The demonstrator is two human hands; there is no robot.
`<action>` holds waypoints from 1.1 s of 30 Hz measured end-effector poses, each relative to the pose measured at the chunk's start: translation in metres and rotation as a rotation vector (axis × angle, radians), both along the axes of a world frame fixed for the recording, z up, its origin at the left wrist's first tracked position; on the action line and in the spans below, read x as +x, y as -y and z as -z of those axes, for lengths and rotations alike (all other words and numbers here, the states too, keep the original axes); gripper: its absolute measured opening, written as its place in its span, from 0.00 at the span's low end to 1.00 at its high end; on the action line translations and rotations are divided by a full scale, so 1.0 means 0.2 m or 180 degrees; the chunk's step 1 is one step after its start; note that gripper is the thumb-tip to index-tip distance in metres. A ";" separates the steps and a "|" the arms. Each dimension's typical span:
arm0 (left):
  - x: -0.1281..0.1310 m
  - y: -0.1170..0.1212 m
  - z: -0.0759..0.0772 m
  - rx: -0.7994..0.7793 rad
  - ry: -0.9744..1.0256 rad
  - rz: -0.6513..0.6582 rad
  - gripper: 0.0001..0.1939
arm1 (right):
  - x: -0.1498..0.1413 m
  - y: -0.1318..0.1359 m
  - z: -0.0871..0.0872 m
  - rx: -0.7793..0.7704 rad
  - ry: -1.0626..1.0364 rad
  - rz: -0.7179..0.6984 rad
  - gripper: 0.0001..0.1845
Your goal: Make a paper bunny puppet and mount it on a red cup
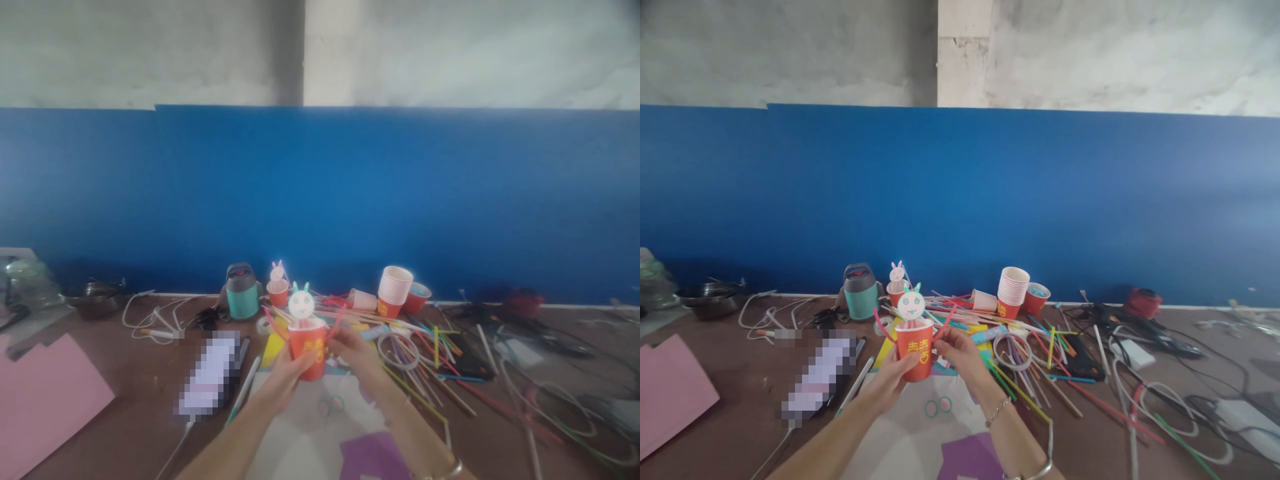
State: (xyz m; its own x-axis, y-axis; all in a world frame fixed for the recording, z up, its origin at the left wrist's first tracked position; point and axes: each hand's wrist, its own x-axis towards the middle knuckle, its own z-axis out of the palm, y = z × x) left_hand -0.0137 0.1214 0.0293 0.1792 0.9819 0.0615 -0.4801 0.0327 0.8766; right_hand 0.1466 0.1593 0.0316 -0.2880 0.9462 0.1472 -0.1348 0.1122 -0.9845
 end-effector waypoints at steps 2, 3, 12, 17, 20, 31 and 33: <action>-0.01 0.00 0.01 -0.0025 0.0075 0.0063 0.36 | 0.00 0.00 0.01 -0.0020 -0.0051 0.0075 0.18; -0.01 0.00 0.01 -0.0048 0.0111 0.0094 0.36 | 0.00 0.00 0.02 -0.0025 -0.0076 0.0120 0.17; -0.05 0.00 0.02 -0.0131 0.0231 0.0449 0.32 | 0.00 0.00 0.00 0.0007 -0.0133 0.0307 0.18; -0.05 0.00 0.01 -0.0258 0.0188 0.0411 0.35 | -0.02 0.03 -0.04 0.0205 -0.0172 0.0297 0.20; -0.04 0.01 0.00 -0.0246 0.0223 0.0434 0.36 | -0.02 0.06 -0.07 0.0230 0.0007 0.0546 0.22; -0.07 -0.01 -0.01 -0.0345 0.0337 0.0111 0.30 | 0.08 -0.03 -0.08 0.0081 0.0585 0.0944 0.18; -0.08 -0.02 0.01 -0.0479 0.0275 -0.0053 0.30 | 0.13 0.00 -0.10 0.0089 0.1290 0.0742 0.10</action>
State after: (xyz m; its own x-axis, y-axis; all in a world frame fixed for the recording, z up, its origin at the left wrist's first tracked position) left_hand -0.0303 0.1260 0.0266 0.1634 0.9839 -0.0721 -0.5549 0.1521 0.8179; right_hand 0.1727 0.1601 0.0516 -0.1078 0.9898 0.0930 0.2920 0.1209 -0.9487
